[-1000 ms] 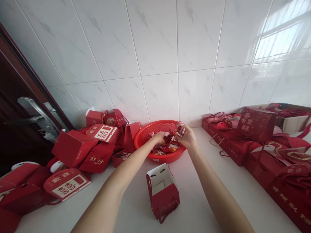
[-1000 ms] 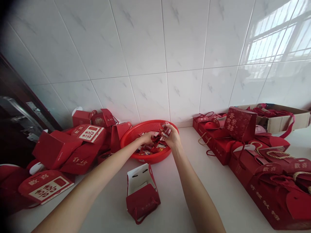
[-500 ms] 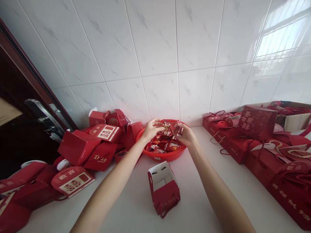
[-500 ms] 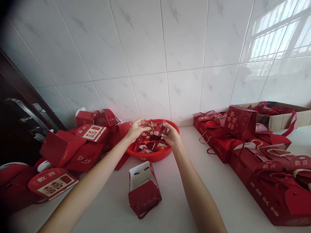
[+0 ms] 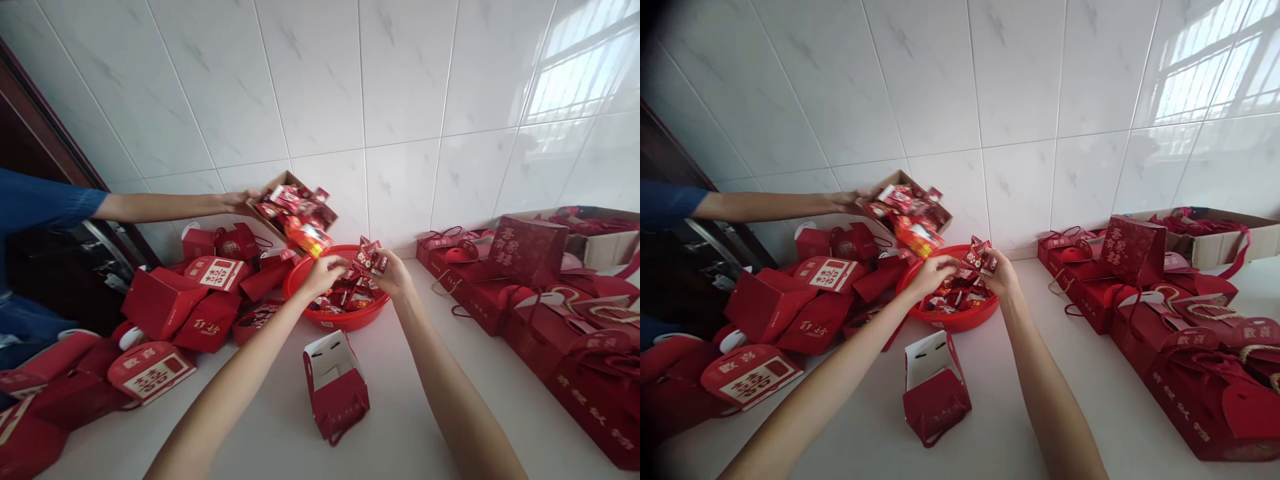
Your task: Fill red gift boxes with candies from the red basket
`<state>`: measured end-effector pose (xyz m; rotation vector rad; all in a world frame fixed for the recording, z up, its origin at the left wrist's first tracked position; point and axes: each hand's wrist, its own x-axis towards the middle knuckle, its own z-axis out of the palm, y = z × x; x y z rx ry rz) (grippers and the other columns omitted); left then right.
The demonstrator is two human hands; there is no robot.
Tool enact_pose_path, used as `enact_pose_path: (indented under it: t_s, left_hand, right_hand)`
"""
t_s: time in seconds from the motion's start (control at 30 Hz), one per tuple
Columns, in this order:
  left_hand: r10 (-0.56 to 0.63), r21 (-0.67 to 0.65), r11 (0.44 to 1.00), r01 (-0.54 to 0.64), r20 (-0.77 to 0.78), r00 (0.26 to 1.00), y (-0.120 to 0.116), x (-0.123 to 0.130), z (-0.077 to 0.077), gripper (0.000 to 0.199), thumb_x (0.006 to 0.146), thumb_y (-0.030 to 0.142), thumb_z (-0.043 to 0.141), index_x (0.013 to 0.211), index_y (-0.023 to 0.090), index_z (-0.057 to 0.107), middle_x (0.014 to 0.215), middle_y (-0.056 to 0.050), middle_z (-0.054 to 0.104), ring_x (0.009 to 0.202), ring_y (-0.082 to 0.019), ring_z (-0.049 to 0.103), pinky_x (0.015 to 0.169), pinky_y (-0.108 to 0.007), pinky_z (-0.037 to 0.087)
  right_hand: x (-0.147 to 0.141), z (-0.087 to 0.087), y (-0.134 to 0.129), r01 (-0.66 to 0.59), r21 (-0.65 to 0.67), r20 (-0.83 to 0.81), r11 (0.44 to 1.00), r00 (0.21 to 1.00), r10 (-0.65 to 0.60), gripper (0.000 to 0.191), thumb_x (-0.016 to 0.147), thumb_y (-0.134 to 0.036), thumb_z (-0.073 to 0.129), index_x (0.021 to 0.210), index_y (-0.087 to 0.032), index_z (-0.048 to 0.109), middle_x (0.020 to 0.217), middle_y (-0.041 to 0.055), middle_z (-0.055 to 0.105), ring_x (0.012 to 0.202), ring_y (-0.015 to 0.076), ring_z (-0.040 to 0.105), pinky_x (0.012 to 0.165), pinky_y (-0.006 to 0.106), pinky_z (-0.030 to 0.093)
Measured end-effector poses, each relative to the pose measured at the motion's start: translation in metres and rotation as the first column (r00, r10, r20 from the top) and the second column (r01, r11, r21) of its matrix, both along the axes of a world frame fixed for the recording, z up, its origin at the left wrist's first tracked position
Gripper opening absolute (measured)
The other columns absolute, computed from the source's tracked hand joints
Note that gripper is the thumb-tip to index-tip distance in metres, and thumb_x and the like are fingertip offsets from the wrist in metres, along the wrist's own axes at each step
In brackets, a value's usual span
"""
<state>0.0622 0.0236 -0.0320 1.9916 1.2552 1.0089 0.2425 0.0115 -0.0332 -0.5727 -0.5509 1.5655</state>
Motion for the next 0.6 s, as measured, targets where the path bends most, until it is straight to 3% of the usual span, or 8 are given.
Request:
enact_pose_path:
  t_s: [0.1, 0.17, 0.3, 0.6]
  left_hand:
    - [-0.059, -0.089, 0.995, 0.035, -0.284, 0.957, 0.009, -0.008, -0.018, 0.011, 0.063, 0.013, 0.068, 0.070, 0.021, 0.071, 0.080, -0.005, 0.076, 0.083, -0.023, 0.069, 0.079, -0.029, 0.052]
    - [-0.099, -0.139, 0.989, 0.051, -0.365, 0.926, 0.015, -0.011, -0.027, 0.014, 0.054, 0.009, 0.071, 0.055, 0.023, 0.066, 0.065, -0.002, 0.072, 0.066, -0.021, 0.066, 0.067, -0.026, 0.050]
    - [-0.161, -0.208, 0.976, 0.068, -0.474, 0.865, 0.026, -0.010, -0.037, 0.022, 0.050, 0.005, 0.070, 0.043, 0.023, 0.058, 0.047, 0.001, 0.061, 0.044, -0.015, 0.052, 0.052, -0.024, 0.042]
    - [-0.166, -0.209, 0.975, 0.074, -0.464, 0.870, 0.016, -0.011, -0.028, 0.019, 0.051, 0.009, 0.076, 0.049, 0.024, 0.065, 0.052, -0.001, 0.062, 0.056, -0.021, 0.060, 0.062, -0.027, 0.043]
  right_hand:
    - [0.003, 0.001, 0.002, 0.032, -0.003, -0.032, 0.999, 0.999, -0.032, 0.009, 0.067, -0.016, 0.069, 0.074, -0.021, 0.066, 0.071, -0.0003, 0.073, 0.070, 0.0174, 0.070, 0.066, 0.031, 0.062]
    - [0.003, 0.001, 0.002, 0.034, -0.004, -0.036, 0.999, 0.999, -0.034, 0.009, 0.067, -0.016, 0.068, 0.074, -0.021, 0.066, 0.071, -0.0005, 0.073, 0.069, 0.0173, 0.070, 0.066, 0.031, 0.062]
    - [0.002, 0.000, 0.002, 0.016, -0.012, -0.045, 1.000, 0.999, -0.017, 0.010, 0.067, -0.017, 0.065, 0.076, -0.020, 0.067, 0.073, 0.0007, 0.074, 0.069, 0.0186, 0.070, 0.062, 0.031, 0.061]
    - [0.001, -0.012, 0.010, 0.013, 0.052, 0.029, 0.999, 0.999, -0.014, 0.010, 0.066, -0.019, 0.070, 0.075, -0.021, 0.064, 0.071, -0.0002, 0.072, 0.067, 0.0172, 0.069, 0.065, 0.030, 0.060]
